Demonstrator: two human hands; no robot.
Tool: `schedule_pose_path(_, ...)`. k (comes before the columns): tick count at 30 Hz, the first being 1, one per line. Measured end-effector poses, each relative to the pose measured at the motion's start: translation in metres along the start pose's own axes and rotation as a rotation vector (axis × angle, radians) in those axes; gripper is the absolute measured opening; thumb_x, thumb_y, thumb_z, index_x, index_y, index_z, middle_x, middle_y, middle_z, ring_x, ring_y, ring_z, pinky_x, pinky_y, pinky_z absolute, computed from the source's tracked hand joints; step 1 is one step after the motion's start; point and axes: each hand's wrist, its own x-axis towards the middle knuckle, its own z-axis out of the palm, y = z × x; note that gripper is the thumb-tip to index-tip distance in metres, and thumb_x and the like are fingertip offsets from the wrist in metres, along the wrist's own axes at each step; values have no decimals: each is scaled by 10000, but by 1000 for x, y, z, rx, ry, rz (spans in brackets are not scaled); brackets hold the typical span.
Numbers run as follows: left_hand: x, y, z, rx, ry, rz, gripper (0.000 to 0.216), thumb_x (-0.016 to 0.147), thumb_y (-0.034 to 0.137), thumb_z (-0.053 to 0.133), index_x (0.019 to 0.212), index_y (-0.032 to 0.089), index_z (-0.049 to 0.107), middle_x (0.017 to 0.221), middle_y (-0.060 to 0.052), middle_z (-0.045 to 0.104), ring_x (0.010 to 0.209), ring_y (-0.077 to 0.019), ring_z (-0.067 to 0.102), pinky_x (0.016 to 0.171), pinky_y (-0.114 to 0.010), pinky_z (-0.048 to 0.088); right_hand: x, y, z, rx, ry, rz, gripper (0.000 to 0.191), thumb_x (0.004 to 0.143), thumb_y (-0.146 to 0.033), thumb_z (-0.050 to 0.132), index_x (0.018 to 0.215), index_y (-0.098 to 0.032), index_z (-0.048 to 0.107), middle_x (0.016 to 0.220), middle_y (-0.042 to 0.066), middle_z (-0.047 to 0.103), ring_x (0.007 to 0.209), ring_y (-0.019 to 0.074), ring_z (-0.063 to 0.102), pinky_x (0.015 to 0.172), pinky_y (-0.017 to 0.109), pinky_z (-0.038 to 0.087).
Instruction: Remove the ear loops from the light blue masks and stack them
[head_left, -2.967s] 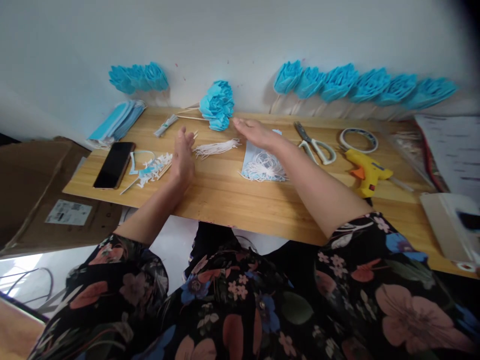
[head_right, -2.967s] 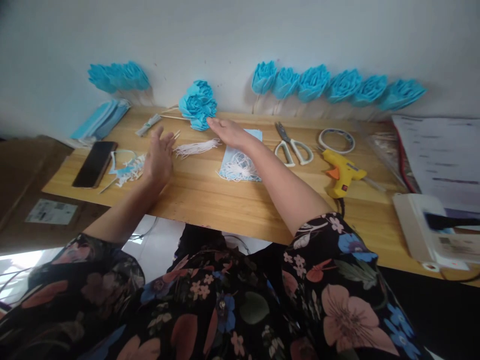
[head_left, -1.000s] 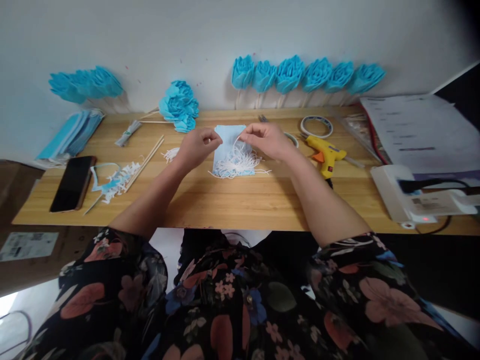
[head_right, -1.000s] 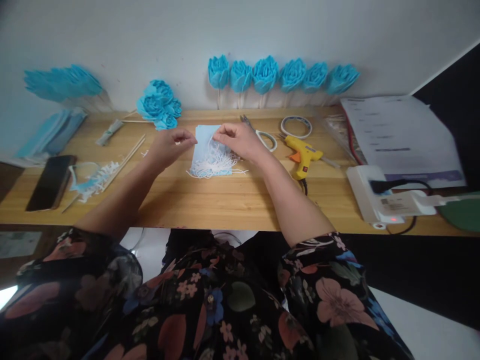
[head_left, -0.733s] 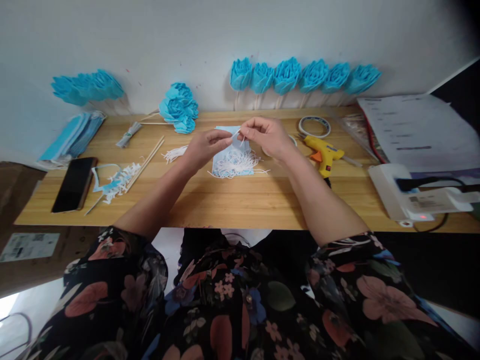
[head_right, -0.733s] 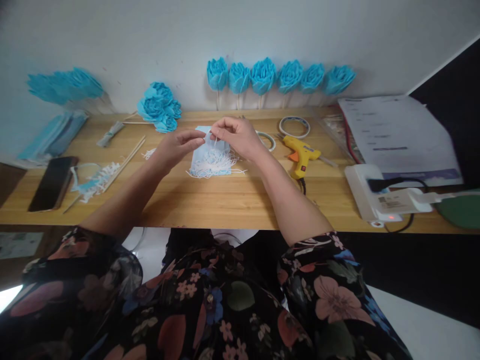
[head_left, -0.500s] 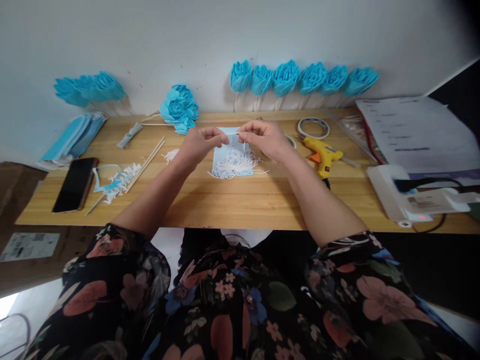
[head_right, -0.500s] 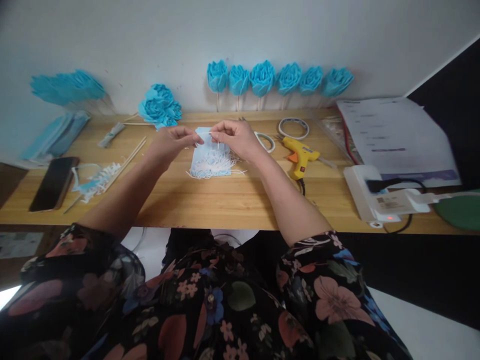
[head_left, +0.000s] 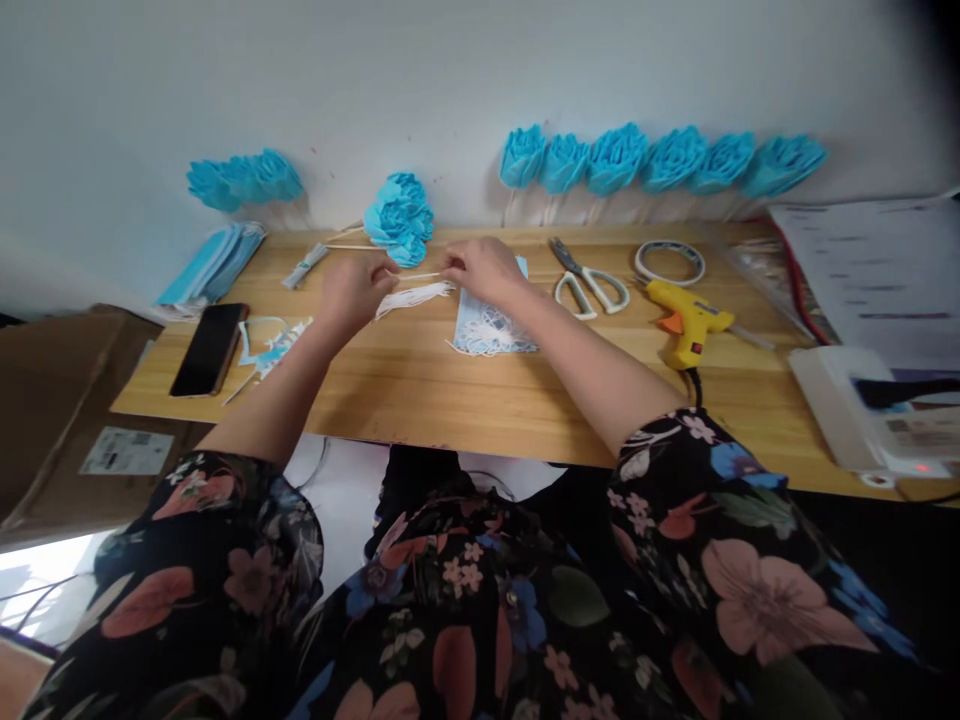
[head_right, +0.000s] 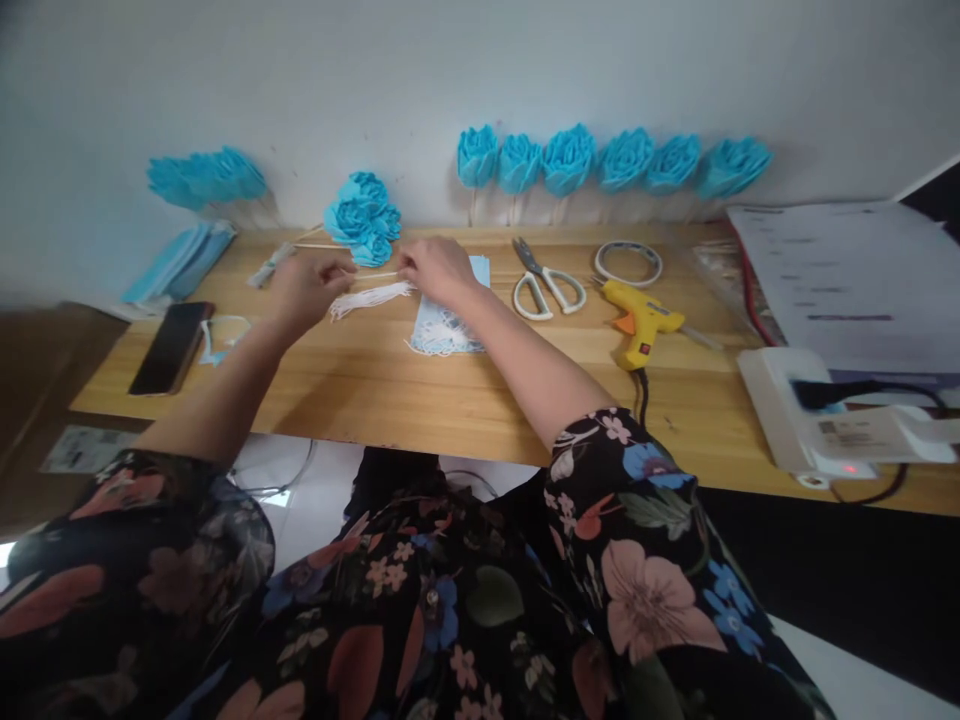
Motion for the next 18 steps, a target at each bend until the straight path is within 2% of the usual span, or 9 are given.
schedule_pose_path(6,-8,-28,8,107,-31,-22,115,786,325,648,765,238,721,762,-77,730,786,-263,656,843,-420,500,6,-9,22,-105,-22,-64,233,939,-204,581,999,-228,805,1057,77,808,1046,288,708,951,423,471)
schedule_pose_path(10,-7,-33,13,146,-44,1,103,768,298,623,737,237,700,814,-100,742,848,-281,661,899,-442,514,6,-11,20,-124,-56,-84,293,951,-175,540,1066,-221,806,1167,90,791,1158,310,678,1043,459,470)
schedule_pose_path(14,-11,-36,14,121,-15,45,198,830,375,596,806,240,738,964,-136,747,1018,-332,655,1014,-518,489,-11,-2,-14,-90,-31,-75,305,946,-230,595,1182,-242,787,1309,77,749,1272,335,622,1129,504,446)
schedule_pose_path(16,-17,-35,11,80,31,94,261,881,427,570,882,251,763,1053,-136,742,1080,-332,642,1050,-523,476,-31,6,-38,17,-55,-95,244,938,-294,648,1128,-316,800,1239,35,771,1211,312,646,1091,475,474)
schedule_pose_path(18,-25,-30,8,36,66,130,270,908,444,570,934,269,773,1099,-119,740,1102,-318,639,1066,-506,476,-55,12,-57,107,-130,-91,165,928,-342,684,1029,-324,813,1139,24,785,1114,298,673,1020,460,500)
